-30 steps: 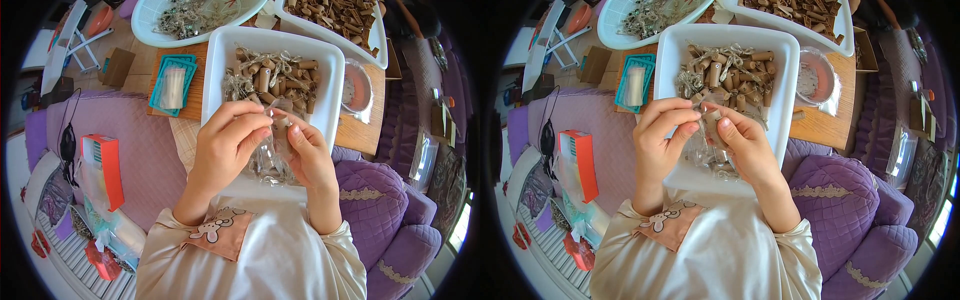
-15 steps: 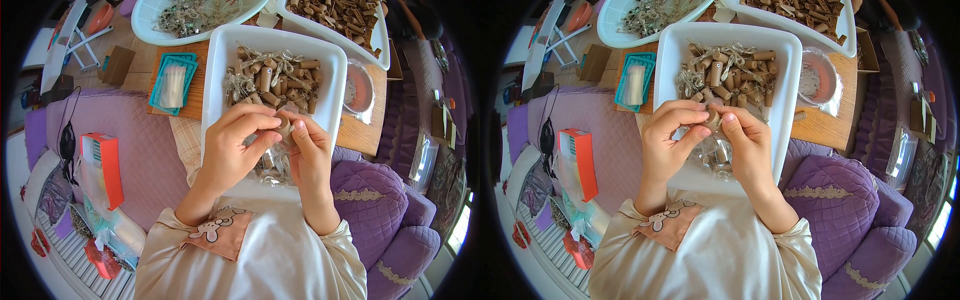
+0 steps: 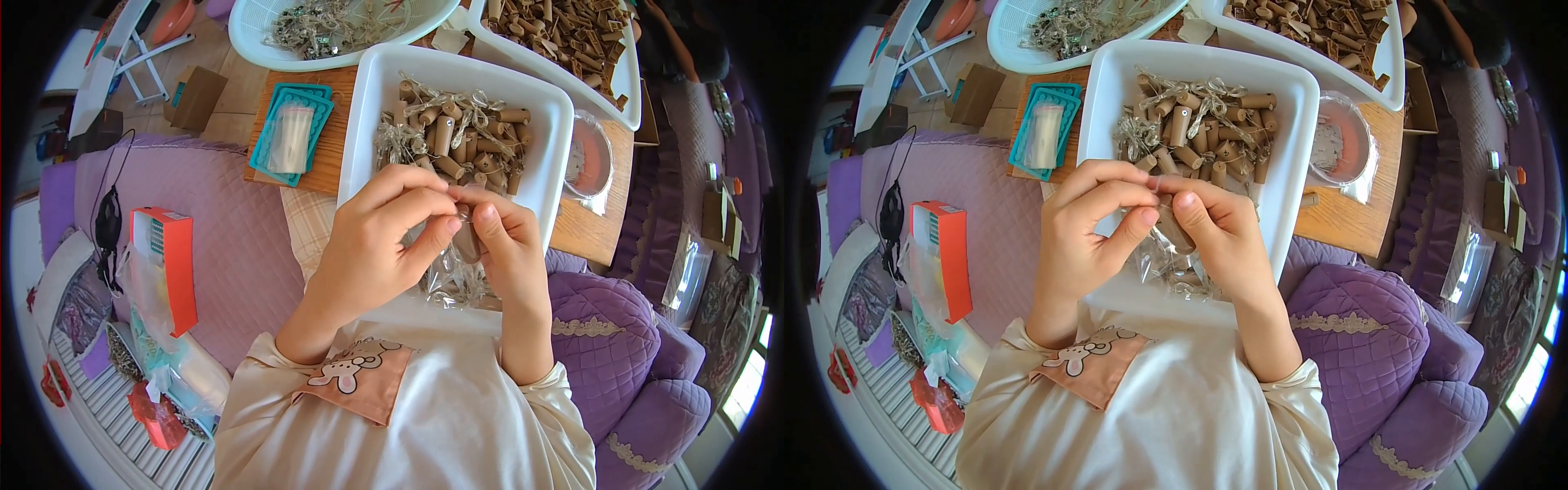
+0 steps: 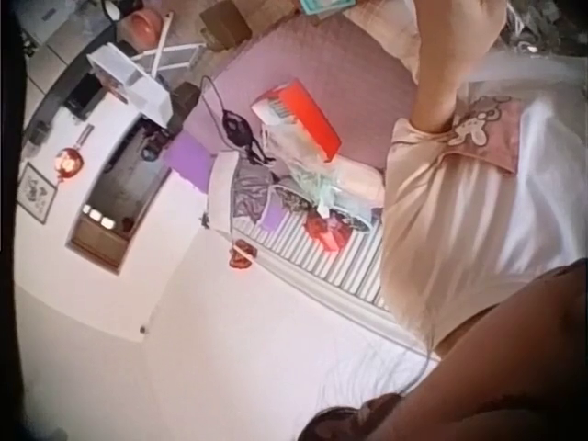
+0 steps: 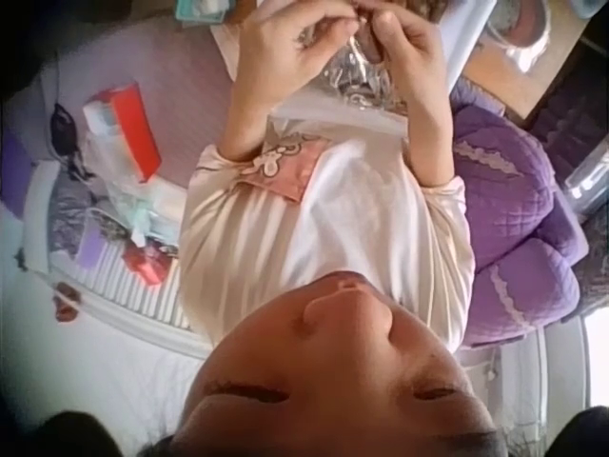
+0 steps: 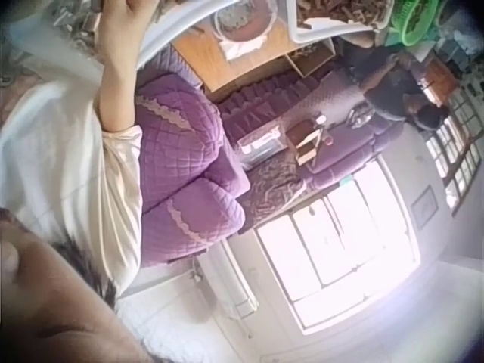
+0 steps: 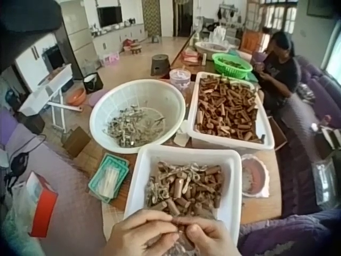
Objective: The person packages small brown cylindrical parts into small clear plastic bags by hand.
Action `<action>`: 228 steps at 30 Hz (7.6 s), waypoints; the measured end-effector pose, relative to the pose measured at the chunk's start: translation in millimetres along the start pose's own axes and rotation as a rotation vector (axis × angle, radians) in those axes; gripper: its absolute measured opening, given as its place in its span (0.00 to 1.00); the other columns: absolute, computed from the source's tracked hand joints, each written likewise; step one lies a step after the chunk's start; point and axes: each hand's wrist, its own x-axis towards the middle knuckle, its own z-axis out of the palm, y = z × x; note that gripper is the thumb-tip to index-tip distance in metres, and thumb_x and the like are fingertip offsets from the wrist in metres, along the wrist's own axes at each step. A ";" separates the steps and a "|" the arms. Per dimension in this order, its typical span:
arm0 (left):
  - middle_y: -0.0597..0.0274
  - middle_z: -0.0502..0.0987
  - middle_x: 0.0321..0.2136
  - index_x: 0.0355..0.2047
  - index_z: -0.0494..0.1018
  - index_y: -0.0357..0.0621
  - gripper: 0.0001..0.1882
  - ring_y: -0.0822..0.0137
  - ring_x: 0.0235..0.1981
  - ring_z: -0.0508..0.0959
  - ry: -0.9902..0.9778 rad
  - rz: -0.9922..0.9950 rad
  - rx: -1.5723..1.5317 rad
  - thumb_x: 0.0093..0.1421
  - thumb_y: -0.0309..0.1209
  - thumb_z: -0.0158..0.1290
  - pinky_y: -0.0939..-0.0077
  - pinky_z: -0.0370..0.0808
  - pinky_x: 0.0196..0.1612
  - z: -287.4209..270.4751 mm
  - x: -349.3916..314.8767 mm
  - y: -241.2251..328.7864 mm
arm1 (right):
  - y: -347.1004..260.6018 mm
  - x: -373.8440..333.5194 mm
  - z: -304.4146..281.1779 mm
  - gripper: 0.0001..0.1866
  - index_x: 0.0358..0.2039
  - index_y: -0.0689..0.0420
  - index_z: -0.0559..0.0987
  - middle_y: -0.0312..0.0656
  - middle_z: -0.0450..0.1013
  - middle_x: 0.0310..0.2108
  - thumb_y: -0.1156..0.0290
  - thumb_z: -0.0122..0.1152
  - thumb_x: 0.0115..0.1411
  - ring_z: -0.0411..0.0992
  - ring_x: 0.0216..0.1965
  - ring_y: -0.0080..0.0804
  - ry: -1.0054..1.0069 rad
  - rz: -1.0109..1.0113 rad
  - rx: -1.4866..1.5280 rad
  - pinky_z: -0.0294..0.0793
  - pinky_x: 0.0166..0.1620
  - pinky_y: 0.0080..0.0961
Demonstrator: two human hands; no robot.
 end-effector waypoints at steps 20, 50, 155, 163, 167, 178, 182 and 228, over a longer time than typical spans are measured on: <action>0.66 0.71 0.32 0.23 0.73 0.45 0.10 0.67 0.26 0.69 0.028 0.090 0.240 0.37 0.21 0.59 0.78 0.67 0.26 -11.2 7.1 20.5 | -20.7 -16.6 9.1 0.08 0.34 0.65 0.73 0.46 0.72 0.28 0.81 0.53 0.51 0.71 0.26 0.34 -0.049 -0.395 -0.631 0.70 0.28 0.22; 0.64 0.68 0.24 0.23 0.69 0.42 0.11 0.66 0.23 0.68 -0.013 0.288 0.281 0.37 0.24 0.59 0.75 0.64 0.23 -36.0 3.4 22.4 | -42.7 -29.4 1.2 0.08 0.32 0.66 0.75 0.41 0.73 0.21 0.77 0.48 0.57 0.69 0.24 0.17 0.026 -0.064 -0.245 0.68 0.27 0.15; 0.65 0.57 0.24 0.26 0.66 0.43 0.16 0.72 0.14 0.62 -0.135 0.832 0.410 0.32 0.25 0.54 0.81 0.56 0.12 -29.2 23.9 30.0 | -81.4 -26.0 4.2 0.06 0.26 0.60 0.74 0.43 0.68 0.18 0.80 0.56 0.44 0.68 0.19 0.39 -0.311 -0.430 -0.758 0.67 0.21 0.28; 0.66 0.57 0.24 0.26 0.66 0.45 0.14 0.73 0.13 0.61 -0.250 0.837 0.378 0.34 0.25 0.53 0.81 0.56 0.12 -36.9 27.3 24.9 | -70.5 -23.0 0.5 0.06 0.26 0.63 0.73 0.41 0.70 0.19 0.74 0.50 0.56 0.70 0.19 0.28 -0.129 -0.317 -0.536 0.67 0.23 0.20; 0.68 0.60 0.23 0.26 0.66 0.47 0.12 0.74 0.14 0.63 -0.292 0.759 0.372 0.38 0.24 0.53 0.83 0.59 0.12 -44.4 17.1 18.0 | -73.2 -15.1 -22.8 0.13 0.28 0.63 0.74 0.35 0.72 0.22 0.68 0.45 0.61 0.66 0.21 0.13 0.211 -0.268 -0.260 0.61 0.21 0.10; 0.61 0.70 0.18 0.21 0.67 0.40 0.06 0.72 0.15 0.68 -0.264 0.272 -0.431 0.44 0.18 0.40 0.79 0.65 0.18 -28.7 5.5 5.6 | -44.0 -8.9 -5.4 0.14 0.32 0.65 0.74 0.34 0.62 0.27 0.67 0.43 0.62 0.56 0.17 0.14 0.162 -0.489 -0.214 0.53 0.20 0.11; 0.66 0.66 0.13 0.19 0.65 0.40 0.07 0.77 0.12 0.62 -0.206 -0.105 -0.565 0.52 0.27 0.41 0.82 0.58 0.15 -16.3 4.2 8.0 | -39.0 -14.6 5.3 0.14 0.32 0.64 0.75 0.33 0.59 0.24 0.67 0.43 0.62 0.57 0.17 0.14 0.192 -0.402 -0.150 0.53 0.20 0.12; 0.50 0.71 0.34 0.39 0.68 0.38 0.12 0.64 0.31 0.72 0.405 -0.423 0.519 0.55 0.28 0.47 0.74 0.70 0.32 -90.1 -35.0 -146.1 | 18.5 -19.8 -28.9 0.19 0.37 0.57 0.70 0.42 0.65 0.18 0.72 0.63 0.43 0.67 0.20 0.37 -0.217 -0.068 -1.082 0.65 0.25 0.29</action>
